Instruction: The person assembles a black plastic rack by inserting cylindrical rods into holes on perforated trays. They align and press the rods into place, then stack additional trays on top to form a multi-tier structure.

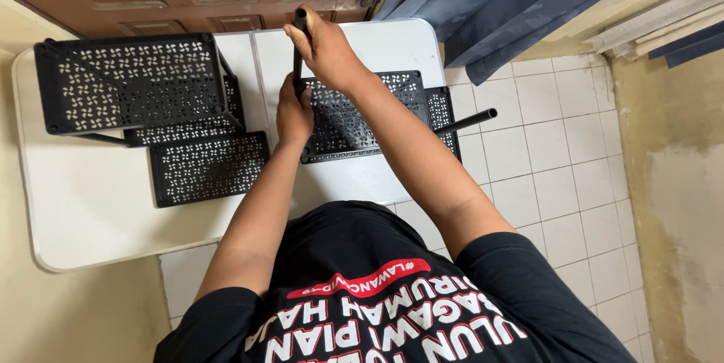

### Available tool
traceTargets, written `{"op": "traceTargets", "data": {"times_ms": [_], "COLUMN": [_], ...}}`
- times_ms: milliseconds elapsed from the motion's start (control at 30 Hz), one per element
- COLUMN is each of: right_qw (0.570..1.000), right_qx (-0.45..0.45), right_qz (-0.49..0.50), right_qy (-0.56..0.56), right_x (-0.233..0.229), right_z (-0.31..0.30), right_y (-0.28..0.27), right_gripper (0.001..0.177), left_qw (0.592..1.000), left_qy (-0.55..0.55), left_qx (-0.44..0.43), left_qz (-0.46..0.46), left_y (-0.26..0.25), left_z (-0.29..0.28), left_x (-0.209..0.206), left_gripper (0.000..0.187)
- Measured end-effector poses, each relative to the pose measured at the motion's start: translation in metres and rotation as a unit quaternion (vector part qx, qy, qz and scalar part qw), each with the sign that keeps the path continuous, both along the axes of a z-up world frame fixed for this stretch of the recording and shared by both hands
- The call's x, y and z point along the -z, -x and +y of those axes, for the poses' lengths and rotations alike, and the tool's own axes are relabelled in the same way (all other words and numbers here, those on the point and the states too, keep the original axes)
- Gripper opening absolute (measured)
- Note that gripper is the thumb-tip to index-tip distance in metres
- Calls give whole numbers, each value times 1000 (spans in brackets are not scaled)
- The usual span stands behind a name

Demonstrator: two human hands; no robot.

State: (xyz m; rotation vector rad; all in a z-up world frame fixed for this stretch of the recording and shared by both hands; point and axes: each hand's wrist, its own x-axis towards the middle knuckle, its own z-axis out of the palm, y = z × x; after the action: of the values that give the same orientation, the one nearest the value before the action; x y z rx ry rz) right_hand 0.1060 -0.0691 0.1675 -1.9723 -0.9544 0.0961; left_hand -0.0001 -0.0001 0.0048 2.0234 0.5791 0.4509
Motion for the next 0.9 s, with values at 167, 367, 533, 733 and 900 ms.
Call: {"op": "traceTargets", "data": {"times_ms": [167,367,533,733,900], "right_qw": [1000,999,999,999,997], "right_qx": [6,11,13,6,2], "right_qz": [2,37,40,40,77], "right_qy": [-8,-9,-6,-13,-18], "right_x": [5,7,9,11,10], "right_z": [-1,1,1,2,3], "right_y": [1,3,1,-4,-6], "right_gripper": [29,29,30,31,30], "left_qw": [998,1000,999,1000,999], "left_qy": [47,2,30,0,-10], "left_qx": [-7,-10,-15,-29,-32], "left_qz": [46,19,34,-5,-31], "left_y": [5,8,8,6,4], "left_z": [-3,-4,-4,-3,-3], "left_x": [-14,-23,-13,0,2], "left_gripper": [47,43,33,28,26]}}
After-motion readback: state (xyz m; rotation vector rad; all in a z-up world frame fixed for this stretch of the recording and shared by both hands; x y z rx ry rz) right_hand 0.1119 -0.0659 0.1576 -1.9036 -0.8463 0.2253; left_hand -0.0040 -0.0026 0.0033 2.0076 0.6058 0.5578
